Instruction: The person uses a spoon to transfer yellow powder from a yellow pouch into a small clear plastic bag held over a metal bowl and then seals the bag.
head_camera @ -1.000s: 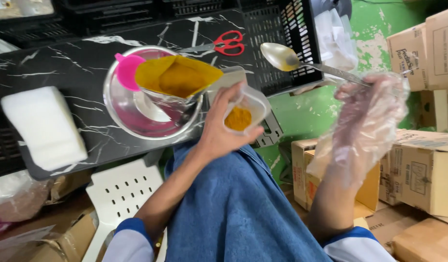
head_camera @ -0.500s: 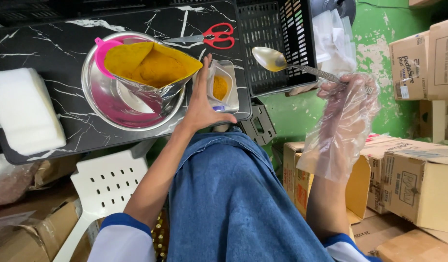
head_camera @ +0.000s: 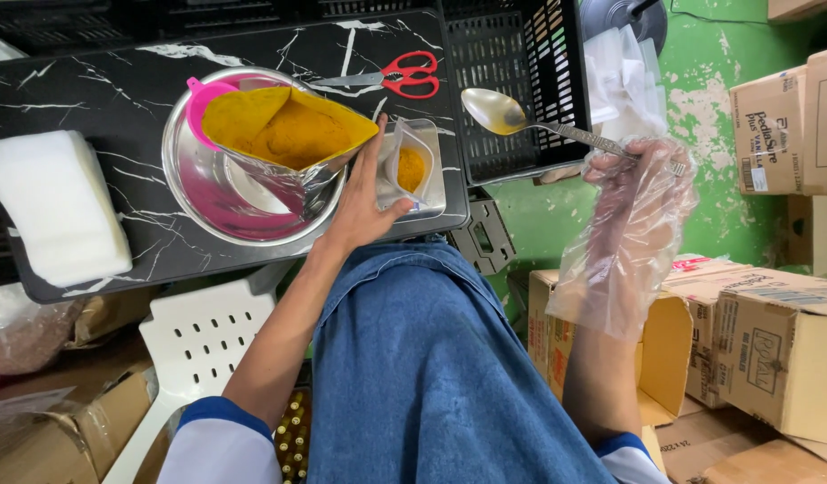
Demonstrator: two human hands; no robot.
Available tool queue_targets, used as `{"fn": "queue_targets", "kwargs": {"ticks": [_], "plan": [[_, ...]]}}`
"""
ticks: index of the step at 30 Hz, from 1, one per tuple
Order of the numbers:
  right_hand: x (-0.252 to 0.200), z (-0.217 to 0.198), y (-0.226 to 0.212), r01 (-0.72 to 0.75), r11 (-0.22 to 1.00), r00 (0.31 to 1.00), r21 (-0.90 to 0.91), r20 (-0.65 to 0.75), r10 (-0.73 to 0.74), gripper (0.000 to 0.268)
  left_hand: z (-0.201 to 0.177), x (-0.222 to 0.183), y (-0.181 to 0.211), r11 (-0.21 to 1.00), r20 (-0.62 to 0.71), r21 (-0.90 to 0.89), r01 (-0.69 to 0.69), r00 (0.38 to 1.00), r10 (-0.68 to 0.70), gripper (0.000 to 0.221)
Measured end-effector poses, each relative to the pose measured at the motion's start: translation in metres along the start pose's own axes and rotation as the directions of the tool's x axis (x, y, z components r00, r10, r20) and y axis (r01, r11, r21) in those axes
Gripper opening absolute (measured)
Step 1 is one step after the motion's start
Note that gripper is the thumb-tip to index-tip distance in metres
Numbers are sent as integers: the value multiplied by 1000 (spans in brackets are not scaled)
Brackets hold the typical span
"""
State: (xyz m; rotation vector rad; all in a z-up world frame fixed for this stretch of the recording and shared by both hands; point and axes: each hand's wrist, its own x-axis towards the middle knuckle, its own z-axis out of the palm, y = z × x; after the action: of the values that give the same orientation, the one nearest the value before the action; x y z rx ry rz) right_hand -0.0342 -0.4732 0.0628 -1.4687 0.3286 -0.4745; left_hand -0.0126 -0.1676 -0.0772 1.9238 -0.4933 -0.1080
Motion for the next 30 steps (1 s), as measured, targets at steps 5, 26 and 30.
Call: {"fn": "queue_targets", "kwargs": {"ticks": [5,26,30], "plan": [[-3,-2,0,44,999,999,-20,6,-44,32,2,3,5,997,41,-57,50,998,-48,136],[-59,122,-48,-64,997,995,53,84,59,41,-66,-57,88,990,-382,-126,-70,924,17,109],[-75,174,-31,4,982,977,-190,208,36,40,-115,-93,82,989,-541,-68,-129,838,72,108]]}}
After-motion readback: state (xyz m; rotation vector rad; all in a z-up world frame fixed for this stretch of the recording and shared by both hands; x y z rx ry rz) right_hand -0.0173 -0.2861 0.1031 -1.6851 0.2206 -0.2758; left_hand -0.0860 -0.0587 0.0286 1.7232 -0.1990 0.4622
